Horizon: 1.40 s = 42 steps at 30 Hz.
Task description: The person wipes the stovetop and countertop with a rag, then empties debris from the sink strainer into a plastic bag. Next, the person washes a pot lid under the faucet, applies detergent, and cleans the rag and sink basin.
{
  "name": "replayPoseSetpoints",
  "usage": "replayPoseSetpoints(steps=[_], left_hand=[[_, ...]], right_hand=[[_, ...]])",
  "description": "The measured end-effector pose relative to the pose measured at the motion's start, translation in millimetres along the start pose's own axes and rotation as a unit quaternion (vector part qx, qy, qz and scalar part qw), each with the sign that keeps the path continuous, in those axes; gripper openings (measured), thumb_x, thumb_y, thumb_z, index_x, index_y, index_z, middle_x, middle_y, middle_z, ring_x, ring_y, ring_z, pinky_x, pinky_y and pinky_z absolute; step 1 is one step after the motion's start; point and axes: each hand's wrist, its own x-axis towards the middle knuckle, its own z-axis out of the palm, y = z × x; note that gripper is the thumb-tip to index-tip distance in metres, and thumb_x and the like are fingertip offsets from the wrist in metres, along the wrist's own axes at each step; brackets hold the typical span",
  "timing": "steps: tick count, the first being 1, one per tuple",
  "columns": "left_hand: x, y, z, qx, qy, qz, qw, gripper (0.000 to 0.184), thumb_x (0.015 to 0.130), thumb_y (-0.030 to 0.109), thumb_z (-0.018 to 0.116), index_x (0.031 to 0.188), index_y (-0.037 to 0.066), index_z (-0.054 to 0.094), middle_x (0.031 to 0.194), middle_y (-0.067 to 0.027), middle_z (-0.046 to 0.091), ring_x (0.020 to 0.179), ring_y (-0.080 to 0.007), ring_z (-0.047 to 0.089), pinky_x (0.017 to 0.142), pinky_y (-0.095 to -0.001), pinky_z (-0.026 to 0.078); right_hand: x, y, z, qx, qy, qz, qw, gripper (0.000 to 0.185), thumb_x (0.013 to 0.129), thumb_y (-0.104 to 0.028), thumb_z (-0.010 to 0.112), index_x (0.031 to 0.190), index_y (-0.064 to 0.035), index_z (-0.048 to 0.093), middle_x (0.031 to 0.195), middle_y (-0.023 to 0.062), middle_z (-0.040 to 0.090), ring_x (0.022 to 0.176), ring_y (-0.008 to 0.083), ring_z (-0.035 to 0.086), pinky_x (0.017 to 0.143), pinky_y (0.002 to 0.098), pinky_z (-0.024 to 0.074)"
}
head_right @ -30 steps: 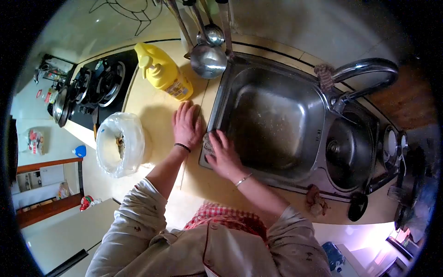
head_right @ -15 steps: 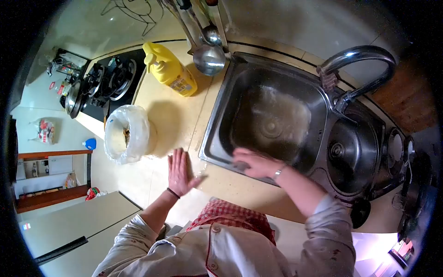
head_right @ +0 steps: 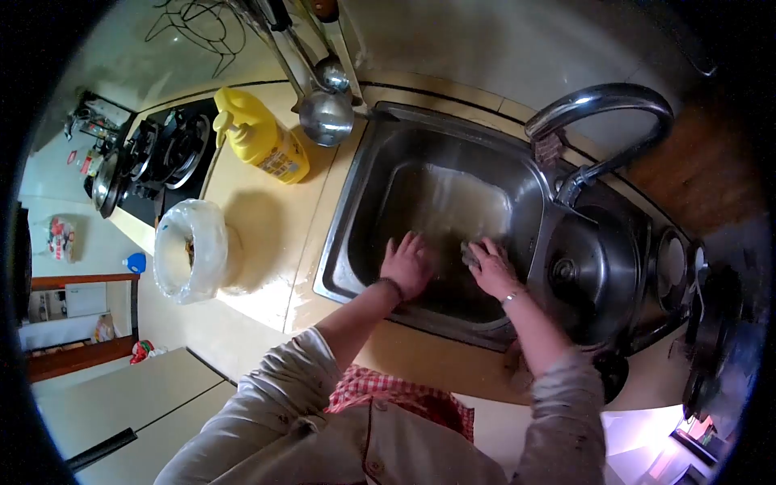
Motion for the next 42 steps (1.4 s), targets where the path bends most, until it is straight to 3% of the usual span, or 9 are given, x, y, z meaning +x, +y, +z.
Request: replayPoseSetpoints(steps=[2,11,20,21,25,29,35,38,42], left_hand=[[14.0,1.5,-3.9,-0.136,-0.23,-0.234,0.935,0.041,0.086,0.031,0.046,0.118,0.006,0.054,0.136,-0.0134,0.039,0.129,-0.0264,0.031,0.104,-0.0456,0.026],[25.0,-78.0,82.4,-0.223,-0.252,-0.224,0.915,0.029,0.082,0.03,0.053,0.094,0.007,0.066,0.094,-0.015,0.064,0.086,-0.0293,0.06,0.075,-0.0416,0.047],[31.5,-51.6,70.7,-0.751,-0.078,-0.493,0.432,0.042,0.087,0.045,0.047,0.107,0.009,0.059,0.103,-0.01,0.061,0.087,-0.0269,0.056,0.08,-0.0414,0.045],[34.4,-42.4,43.7,-0.846,-0.076,-0.456,0.264,0.044,0.088,0.046,0.045,0.109,0.009,0.058,0.104,-0.0102,0.061,0.087,-0.0273,0.055,0.083,-0.041,0.045],[45.1,-39.4,67.1,-0.948,-0.062,-0.258,0.175,0.042,0.091,0.043,0.042,0.112,0.009,0.055,0.108,-0.0089,0.06,0.095,-0.0261,0.054,0.091,-0.0396,0.041],[37.7,-14.9,9.2,-0.905,-0.082,-0.322,0.264,0.034,0.091,0.033,0.045,0.113,0.01,0.054,0.11,-0.0069,0.059,0.1,-0.0233,0.054,0.092,-0.0404,0.041],[33.8,-18.5,7.2,-0.8,-0.112,-0.326,0.49,0.029,0.089,0.032,0.05,0.109,0.012,0.055,0.104,-0.0074,0.061,0.094,-0.0242,0.056,0.081,-0.0396,0.046],[34.7,-26.9,3.9,-0.907,-0.133,-0.299,0.266,0.032,0.09,0.037,0.051,0.105,0.01,0.057,0.099,-0.0072,0.061,0.089,-0.0222,0.058,0.074,-0.0372,0.049],[35.4,-31.1,12.2,-0.87,-0.171,-0.28,0.369,0.036,0.089,0.042,0.052,0.097,0.007,0.059,0.098,-0.0079,0.062,0.091,-0.0197,0.058,0.078,-0.0344,0.048]], right_hand=[[22.1,21.9,31.4,-0.147,0.055,0.203,0.966,0.045,0.081,-0.012,0.055,0.125,-0.0163,0.047,0.138,0.0217,0.027,0.117,0.0461,0.036,0.096,0.0446,0.0377],[43.9,17.0,79.9,-0.215,0.059,0.126,0.967,0.03,0.079,-0.01,0.051,0.107,-0.0163,0.061,0.123,0.013,0.049,0.105,0.034,0.052,0.089,0.0408,0.0428],[55.6,-86.1,50.1,0.614,0.12,0.213,0.75,0.052,0.077,-0.012,0.068,0.122,0.0019,0.046,0.116,0.0094,0.055,0.101,0.0175,0.054,0.087,0.0294,0.0432],[53.4,-101.8,48.0,0.617,0.122,0.19,0.754,0.063,0.075,-0.018,0.07,0.127,0.0001,0.04,0.121,0.0116,0.051,0.108,0.019,0.049,0.092,0.0313,0.0402],[65.0,-117.0,72.0,0.339,0.202,0.157,0.905,0.06,0.075,-0.038,0.066,0.119,0.0,0.051,0.121,0.0207,0.05,0.113,0.0328,0.047,0.096,0.0381,0.0361],[76.4,-83.8,55.2,-0.077,0.337,0.119,0.931,0.048,0.084,-0.045,0.051,0.097,-0.0006,0.063,0.108,0.0222,0.055,0.1,0.0372,0.05,0.089,0.0421,0.0402],[61.0,-40.1,41.8,0.372,0.198,0.147,0.895,0.034,0.091,-0.021,0.043,0.116,-0.0024,0.055,0.127,0.0157,0.049,0.119,0.0297,0.044,0.098,0.0347,0.0347],[31.2,-80.3,35.7,0.319,0.148,-0.037,0.935,0.042,0.086,-0.007,0.046,0.127,-0.004,0.044,0.128,0.0154,0.046,0.123,0.0258,0.04,0.103,0.032,0.0282],[28.2,-135.9,55.8,0.158,0.345,-0.015,0.925,0.036,0.083,-0.017,0.057,0.116,-0.0031,0.051,0.115,0.0196,0.049,0.112,0.0354,0.044,0.097,0.0356,0.0344]])
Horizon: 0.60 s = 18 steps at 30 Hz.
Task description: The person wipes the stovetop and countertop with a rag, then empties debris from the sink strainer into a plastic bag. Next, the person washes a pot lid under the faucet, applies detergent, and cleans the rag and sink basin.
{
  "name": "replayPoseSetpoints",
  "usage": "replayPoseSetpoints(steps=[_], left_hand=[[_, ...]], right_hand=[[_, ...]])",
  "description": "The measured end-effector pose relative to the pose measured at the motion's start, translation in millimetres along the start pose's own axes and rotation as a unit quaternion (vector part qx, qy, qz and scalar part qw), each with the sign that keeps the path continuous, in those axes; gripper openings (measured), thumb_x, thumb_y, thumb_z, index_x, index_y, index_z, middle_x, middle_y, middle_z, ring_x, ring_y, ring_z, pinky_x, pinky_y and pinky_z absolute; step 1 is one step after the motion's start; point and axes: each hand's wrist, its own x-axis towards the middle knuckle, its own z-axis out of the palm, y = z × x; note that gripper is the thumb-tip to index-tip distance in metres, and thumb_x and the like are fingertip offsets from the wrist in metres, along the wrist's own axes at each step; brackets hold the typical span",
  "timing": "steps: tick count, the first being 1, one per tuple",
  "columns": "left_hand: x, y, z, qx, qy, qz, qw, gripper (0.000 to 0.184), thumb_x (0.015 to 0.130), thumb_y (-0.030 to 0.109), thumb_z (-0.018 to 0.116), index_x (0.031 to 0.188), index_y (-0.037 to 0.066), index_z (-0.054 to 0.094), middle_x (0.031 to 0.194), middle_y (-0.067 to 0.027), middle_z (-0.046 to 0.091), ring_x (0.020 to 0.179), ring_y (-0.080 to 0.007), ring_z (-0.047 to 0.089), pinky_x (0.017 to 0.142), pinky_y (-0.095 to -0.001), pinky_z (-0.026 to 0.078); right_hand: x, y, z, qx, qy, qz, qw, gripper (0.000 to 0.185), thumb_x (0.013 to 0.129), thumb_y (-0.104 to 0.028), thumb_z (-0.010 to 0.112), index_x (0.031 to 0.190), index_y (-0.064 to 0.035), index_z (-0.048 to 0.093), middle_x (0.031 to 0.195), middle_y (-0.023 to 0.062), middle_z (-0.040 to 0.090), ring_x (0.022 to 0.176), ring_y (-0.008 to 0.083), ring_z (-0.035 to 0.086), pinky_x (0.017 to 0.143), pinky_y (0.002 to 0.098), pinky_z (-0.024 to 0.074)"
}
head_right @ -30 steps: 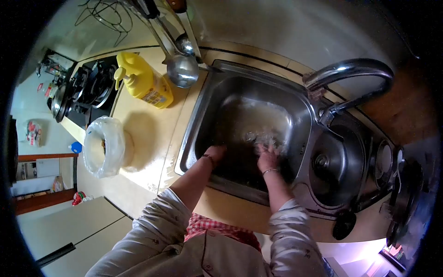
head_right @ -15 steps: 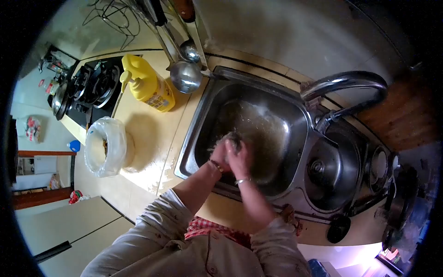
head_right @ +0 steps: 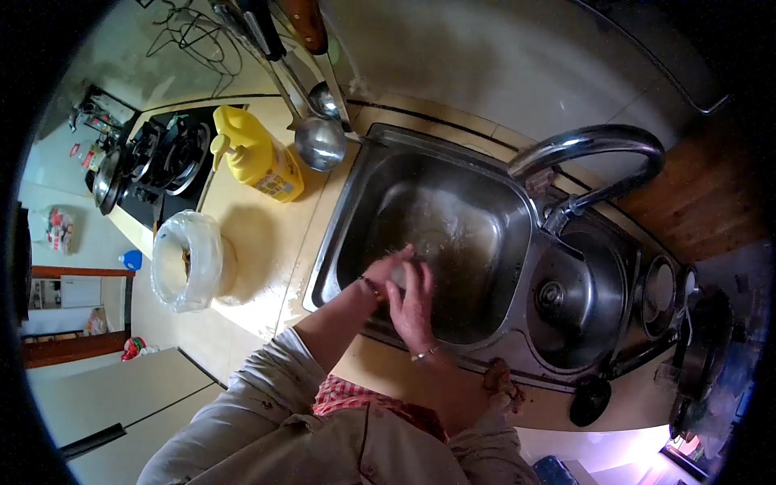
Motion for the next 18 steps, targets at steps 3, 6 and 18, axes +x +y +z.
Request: replayPoseSetpoints(steps=[3,6,18], left_hand=[[6.6,2.1,2.6,0.568,0.009,0.236,0.788,0.027,0.084,0.03,0.057,0.097,0.006,0.06,0.099,-0.0119,0.062,0.092,-0.0257,0.057,0.081,-0.0334,0.047],[-3.6,4.7,25.2,0.795,0.032,0.282,0.536,0.027,0.079,0.02,0.058,0.101,0.005,0.059,0.102,-0.0158,0.06,0.096,-0.0316,0.056,0.084,-0.0331,0.045],[24.1,-21.5,22.5,0.534,0.223,0.188,0.794,0.04,0.085,0.033,0.053,0.109,0.001,0.055,0.101,-0.0172,0.061,0.089,-0.0297,0.06,0.079,-0.0339,0.045]], right_hand=[[17.3,3.4,0.8,-0.05,0.051,0.043,0.996,0.03,0.082,-0.021,0.06,0.105,-0.0027,0.055,0.106,0.0199,0.052,0.101,0.0389,0.049,0.09,0.0404,0.0398],[33.3,23.2,0.7,-0.069,0.032,0.064,0.995,0.027,0.084,-0.026,0.057,0.096,-0.0019,0.057,0.102,0.0199,0.054,0.094,0.04,0.051,0.079,0.0452,0.0441],[48.6,108.2,-4.0,0.101,0.001,0.4,0.911,0.04,0.084,-0.038,0.059,0.092,0.0007,0.063,0.092,0.0083,0.064,0.086,0.0202,0.059,0.071,0.0347,0.0467]])
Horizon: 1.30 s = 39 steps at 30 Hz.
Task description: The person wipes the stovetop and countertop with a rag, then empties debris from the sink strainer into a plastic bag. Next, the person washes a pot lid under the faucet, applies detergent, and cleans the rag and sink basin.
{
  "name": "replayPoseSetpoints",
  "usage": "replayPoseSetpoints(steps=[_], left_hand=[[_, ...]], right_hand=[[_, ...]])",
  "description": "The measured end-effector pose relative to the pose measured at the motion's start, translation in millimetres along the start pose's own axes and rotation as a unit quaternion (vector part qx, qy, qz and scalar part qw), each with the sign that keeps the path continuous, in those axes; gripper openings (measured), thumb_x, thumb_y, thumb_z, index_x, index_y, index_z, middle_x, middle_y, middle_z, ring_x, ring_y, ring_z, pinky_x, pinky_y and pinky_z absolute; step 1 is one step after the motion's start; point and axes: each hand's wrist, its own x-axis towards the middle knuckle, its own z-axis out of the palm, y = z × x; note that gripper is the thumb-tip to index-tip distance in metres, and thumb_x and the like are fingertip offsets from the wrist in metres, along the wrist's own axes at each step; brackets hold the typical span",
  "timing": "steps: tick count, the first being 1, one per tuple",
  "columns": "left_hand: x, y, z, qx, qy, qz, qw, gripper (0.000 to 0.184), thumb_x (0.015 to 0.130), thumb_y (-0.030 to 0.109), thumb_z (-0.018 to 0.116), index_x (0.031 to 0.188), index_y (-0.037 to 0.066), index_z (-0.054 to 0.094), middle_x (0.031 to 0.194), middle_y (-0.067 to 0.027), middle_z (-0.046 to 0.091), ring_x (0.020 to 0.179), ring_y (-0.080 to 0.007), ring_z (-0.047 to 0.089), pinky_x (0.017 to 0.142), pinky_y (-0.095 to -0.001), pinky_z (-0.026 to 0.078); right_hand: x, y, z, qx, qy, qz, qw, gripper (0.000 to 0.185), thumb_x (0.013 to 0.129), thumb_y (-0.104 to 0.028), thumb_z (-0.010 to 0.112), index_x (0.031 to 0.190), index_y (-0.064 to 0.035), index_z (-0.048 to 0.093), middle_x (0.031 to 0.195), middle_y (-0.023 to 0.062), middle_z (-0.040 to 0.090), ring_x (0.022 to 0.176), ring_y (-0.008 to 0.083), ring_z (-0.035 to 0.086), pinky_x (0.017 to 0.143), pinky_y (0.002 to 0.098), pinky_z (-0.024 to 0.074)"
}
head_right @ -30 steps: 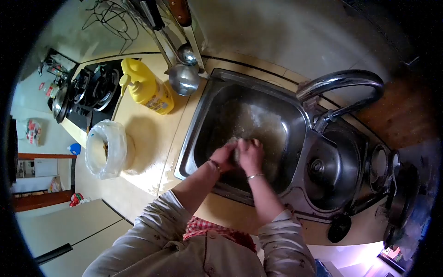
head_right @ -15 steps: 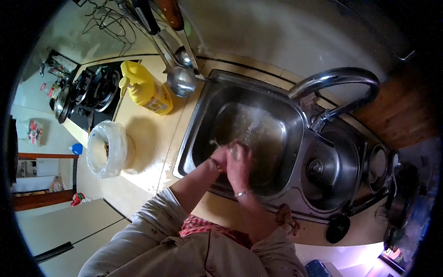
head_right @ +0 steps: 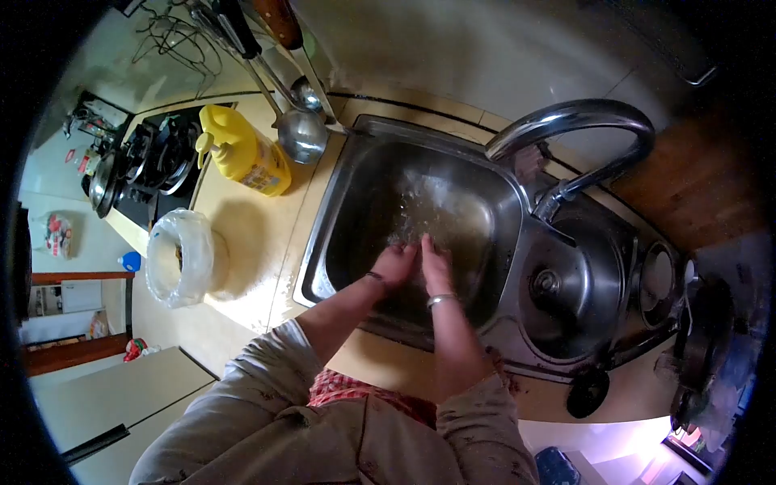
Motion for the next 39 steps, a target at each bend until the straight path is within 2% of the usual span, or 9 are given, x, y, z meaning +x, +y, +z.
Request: replayPoseSetpoints(steps=[5,9,17,20,22,24,30,36,39], left_hand=[[-51.6,56.7,-65.6,-0.213,-0.223,-0.07,0.949,0.053,0.079,0.027,0.067,0.123,0.006,0.045,0.098,-0.0051,0.06,0.085,-0.0145,0.056,0.074,-0.0292,0.046],[-32.4,10.5,-71.9,-0.165,-0.193,0.1,0.962,0.037,0.081,0.015,0.066,0.114,0.006,0.053,0.09,-0.0006,0.061,0.075,-0.0079,0.054,0.067,-0.0237,0.045],[-39.0,16.7,-89.2,-0.205,-0.026,-0.002,0.978,0.02,0.087,0.021,0.059,0.094,0.003,0.064,0.081,0.0031,0.062,0.076,-0.0054,0.054,0.071,-0.0229,0.045],[-49.3,22.7,-95.4,-0.205,-0.105,-0.01,0.973,0.036,0.085,0.03,0.062,0.108,0.002,0.059,0.098,-0.0021,0.061,0.091,-0.0098,0.054,0.082,-0.025,0.044],[-57.4,24.7,-81.8,-0.128,-0.198,0.075,0.969,0.066,0.08,0.039,0.066,0.127,-0.001,0.042,0.123,-0.0108,0.05,0.114,-0.0187,0.045,0.096,-0.0293,0.036],[-67.0,40.7,-74.1,-0.046,-0.241,0.098,0.964,0.095,0.073,0.042,0.072,0.138,-0.002,0.019,0.138,-0.0176,0.032,0.129,-0.0247,0.028,0.106,-0.0334,0.024],[-81.8,42.5,-53.0,-0.3,-0.255,0.129,0.91,0.073,0.079,0.029,0.07,0.135,0.004,0.032,0.131,-0.0116,0.042,0.12,-0.0197,0.039,0.1,-0.0308,0.033],[-65.4,13.4,-84.2,-0.037,-0.019,0.234,0.971,0.032,0.084,0.023,0.063,0.112,0.008,0.058,0.096,-0.001,0.062,0.09,-0.0125,0.056,0.085,-0.0253,0.043],[-81.6,36.5,-121.5,-0.329,-0.166,0.097,0.925,0.019,0.088,0.02,0.058,0.104,0.01,0.059,0.09,0.0031,0.061,0.081,-0.0078,0.056,0.076,-0.0216,0.045]], right_hand=[[-44.0,-34.4,-47.9,0.317,-0.202,0.109,0.92,0.03,0.084,-0.029,0.063,0.102,-0.0053,0.061,0.103,0.0069,0.061,0.091,0.0189,0.059,0.076,0.0342,0.0484],[-58.2,-43.1,-64.9,0.452,-0.248,0.069,0.854,0.021,0.083,-0.021,0.064,0.099,-0.0068,0.062,0.106,0.0064,0.061,0.101,0.0221,0.056,0.087,0.0429,0.0445],[-66.0,-47.9,-67.2,0.523,-0.206,-0.059,0.825,0.041,0.084,-0.006,0.056,0.123,-0.0062,0.042,0.121,0.0092,0.052,0.11,0.0242,0.051,0.096,0.0425,0.0394],[-69.4,-56.9,-68.0,0.47,-0.153,-0.108,0.862,0.036,0.084,-0.003,0.054,0.119,-0.0034,0.047,0.114,0.0084,0.056,0.108,0.0208,0.052,0.093,0.0337,0.0417],[-42.3,-22.8,-65.5,-0.003,-0.029,-0.252,0.967,0.026,0.079,-0.005,0.062,0.105,-0.0011,0.058,0.088,0.0029,0.061,0.084,0.0128,0.056,0.078,0.0251,0.0439],[-64.1,-57.2,-64.3,0.041,-0.057,-0.245,0.967,0.027,0.078,-0.005,0.064,0.104,-0.0016,0.059,0.081,0.0,0.056,0.077,0.0104,0.053,0.075,0.0232,0.0433],[-98.5,-105.1,-70.0,0.392,-0.225,-0.09,0.888,0.026,0.081,0.0,0.058,0.107,-0.0035,0.056,0.098,0.0027,0.054,0.093,0.0154,0.052,0.081,0.0315,0.0453],[-89.2,-111.7,-104.9,0.422,-0.152,-0.071,0.891,0.03,0.083,-0.007,0.059,0.113,-0.0031,0.055,0.111,0.0074,0.055,0.103,0.0203,0.052,0.09,0.0368,0.0428],[-104.5,-108.1,-107.8,0.402,-0.155,-0.063,0.9,0.031,0.083,-0.015,0.061,0.113,-0.0068,0.056,0.113,0.0073,0.057,0.105,0.0207,0.053,0.09,0.036,0.0431]])
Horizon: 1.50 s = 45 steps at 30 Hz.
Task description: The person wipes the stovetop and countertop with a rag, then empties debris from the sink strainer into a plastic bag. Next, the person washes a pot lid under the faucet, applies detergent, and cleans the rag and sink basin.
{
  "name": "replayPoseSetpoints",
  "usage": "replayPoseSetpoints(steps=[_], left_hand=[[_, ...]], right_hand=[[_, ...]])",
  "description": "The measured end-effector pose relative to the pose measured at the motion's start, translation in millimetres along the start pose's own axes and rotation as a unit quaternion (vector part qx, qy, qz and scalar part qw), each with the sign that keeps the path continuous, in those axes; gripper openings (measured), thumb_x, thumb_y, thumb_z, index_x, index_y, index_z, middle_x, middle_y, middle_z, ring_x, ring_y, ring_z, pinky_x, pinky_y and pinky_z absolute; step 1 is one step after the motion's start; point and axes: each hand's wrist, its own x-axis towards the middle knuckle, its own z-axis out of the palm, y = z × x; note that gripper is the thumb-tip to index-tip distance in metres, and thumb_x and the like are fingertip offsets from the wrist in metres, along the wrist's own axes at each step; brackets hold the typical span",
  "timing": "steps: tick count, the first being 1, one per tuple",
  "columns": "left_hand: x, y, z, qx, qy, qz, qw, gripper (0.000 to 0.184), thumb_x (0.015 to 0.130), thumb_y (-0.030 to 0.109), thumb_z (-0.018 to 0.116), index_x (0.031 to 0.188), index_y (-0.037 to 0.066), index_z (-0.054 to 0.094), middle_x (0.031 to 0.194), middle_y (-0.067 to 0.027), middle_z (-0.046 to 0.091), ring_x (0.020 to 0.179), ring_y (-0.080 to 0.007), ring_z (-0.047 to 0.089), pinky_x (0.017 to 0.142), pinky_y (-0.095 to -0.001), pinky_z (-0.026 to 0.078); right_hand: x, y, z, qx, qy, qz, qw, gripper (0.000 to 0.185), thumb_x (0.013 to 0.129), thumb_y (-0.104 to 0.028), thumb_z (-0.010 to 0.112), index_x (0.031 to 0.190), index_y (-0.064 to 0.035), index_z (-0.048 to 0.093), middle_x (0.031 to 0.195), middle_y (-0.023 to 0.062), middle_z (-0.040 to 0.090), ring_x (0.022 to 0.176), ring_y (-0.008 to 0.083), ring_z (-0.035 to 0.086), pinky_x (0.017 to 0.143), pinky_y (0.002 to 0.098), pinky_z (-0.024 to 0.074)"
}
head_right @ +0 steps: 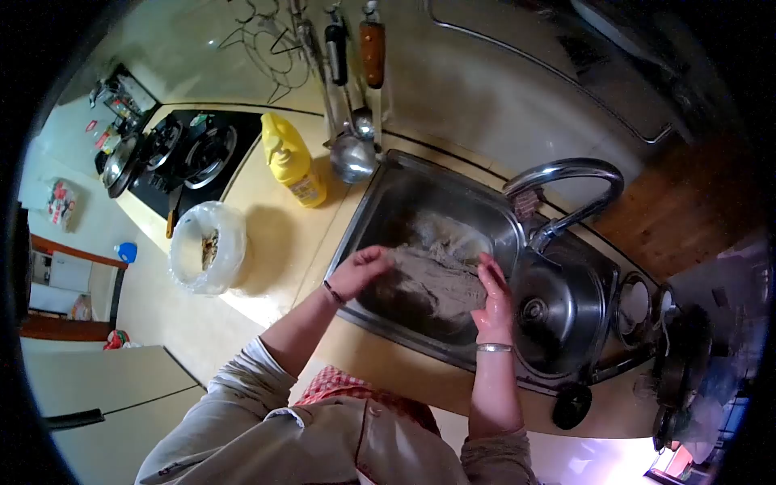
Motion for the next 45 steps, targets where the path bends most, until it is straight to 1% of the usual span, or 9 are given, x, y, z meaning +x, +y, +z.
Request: replayPoseSetpoints(steps=[5,12,15,19,25,27,32,44,45], left_hand=[[-18.9,20.7,-23.7,0.137,0.033,0.026,0.99,0.018,0.088,0.012,0.056,0.105,0.007,0.058,0.091,0.0008,0.058,0.088,-0.0114,0.056,0.08,-0.0238,0.045],[-66.3,31.8,-109.5,0.463,0.085,0.282,0.836,0.019,0.077,-0.003,0.061,0.094,0.007,0.063,0.098,-0.008,0.057,0.097,-0.0234,0.055,0.085,-0.031,0.045],[-110.0,26.6,-129.4,0.539,0.112,0.207,0.809,0.024,0.075,-0.005,0.059,0.094,0.009,0.063,0.11,-0.0119,0.055,0.101,-0.0295,0.054,0.087,-0.0351,0.045],[-155.4,-1.8,-151.8,0.582,0.231,0.179,0.759,0.035,0.072,-0.008,0.045,0.094,0.01,0.064,0.115,-0.0163,0.054,0.103,-0.035,0.053,0.084,-0.038,0.046],[-188.1,-1.3,-143.3,0.52,0.363,0.206,0.745,0.034,0.072,-0.013,0.043,0.092,0.007,0.063,0.103,-0.0142,0.058,0.096,-0.0318,0.056,0.08,-0.0358,0.046],[-185.2,-0.9,-140.5,0.545,0.352,0.237,0.723,0.029,0.068,-0.009,0.048,0.089,0.005,0.062,0.098,-0.0149,0.059,0.092,-0.0332,0.056,0.079,-0.0387,0.046],[-160.9,-4.2,-123.8,0.493,0.324,0.249,0.768,0.033,0.072,-0.011,0.048,0.099,0.005,0.059,0.103,-0.0153,0.057,0.096,-0.0318,0.055,0.081,-0.0356,0.046],[21.4,74.6,-144.6,0.373,0.466,0.233,0.768,0.096,0.057,0.005,0.075,0.135,0.001,0.019,0.126,-0.0218,0.04,0.116,-0.0366,0.041,0.097,-0.0395,0.036],[28.7,81.3,-152.4,0.375,0.462,0.234,0.769,0.096,0.057,0.005,0.075,0.135,0.001,0.019,0.126,-0.0218,0.04,0.116,-0.0366,0.041,0.097,-0.0395,0.036]], right_hand=[[-15.3,47.8,13.5,-0.09,-0.006,0.346,0.934,0.036,0.083,-0.029,0.064,0.112,-0.0081,0.058,0.111,0.0065,0.059,0.102,0.017,0.055,0.087,0.0331,0.0441],[-60.1,84.8,70.0,-0.278,-0.293,0.123,0.907,0.021,0.085,-0.01,0.058,0.104,-0.0004,0.062,0.097,0.003,0.062,0.086,0.0114,0.057,0.079,0.0243,0.045],[-76.2,141.5,102.7,-0.368,-0.445,0.065,0.814,0.019,0.079,-0.007,0.061,0.097,-0.003,0.065,0.095,0.0052,0.064,0.09,0.0163,0.058,0.079,0.0253,0.0456],[-90.6,231.2,142.8,-0.602,-0.543,-0.388,0.439,0.025,0.079,-0.015,0.052,0.101,-0.0118,0.063,0.112,0.0042,0.056,0.114,0.0237,0.044,0.097,0.0429,0.0326],[-51.9,274.2,201.8,-0.605,-0.453,-0.411,0.51,0.036,0.08,-0.025,0.048,0.113,-0.0121,0.057,0.123,0.0054,0.05,0.122,0.0268,0.036,0.1,0.0465,0.0257],[-11.8,281.6,197.9,-0.734,-0.342,-0.442,0.385,0.04,0.08,-0.026,0.048,0.117,-0.0119,0.054,0.127,0.0065,0.047,0.126,0.0272,0.032,0.101,0.0467,0.0238],[52.1,232.2,201.9,-0.742,-0.154,-0.394,0.52,0.041,0.086,-0.028,0.047,0.125,-0.0162,0.049,0.131,0.0057,0.044,0.128,0.0271,0.031,0.102,0.0496,0.0212],[-50.7,242.6,156.4,-0.752,-0.285,-0.357,0.475,0.047,0.084,-0.02,0.051,0.128,-0.009,0.041,0.133,0.0091,0.039,0.12,0.0278,0.038,0.092,0.0443,0.0345],[-50.3,240.8,149.5,-0.672,-0.332,-0.321,0.579,0.047,0.083,-0.018,0.053,0.127,-0.0075,0.041,0.132,0.0107,0.038,0.119,0.0302,0.039,0.093,0.0442,0.0351]])
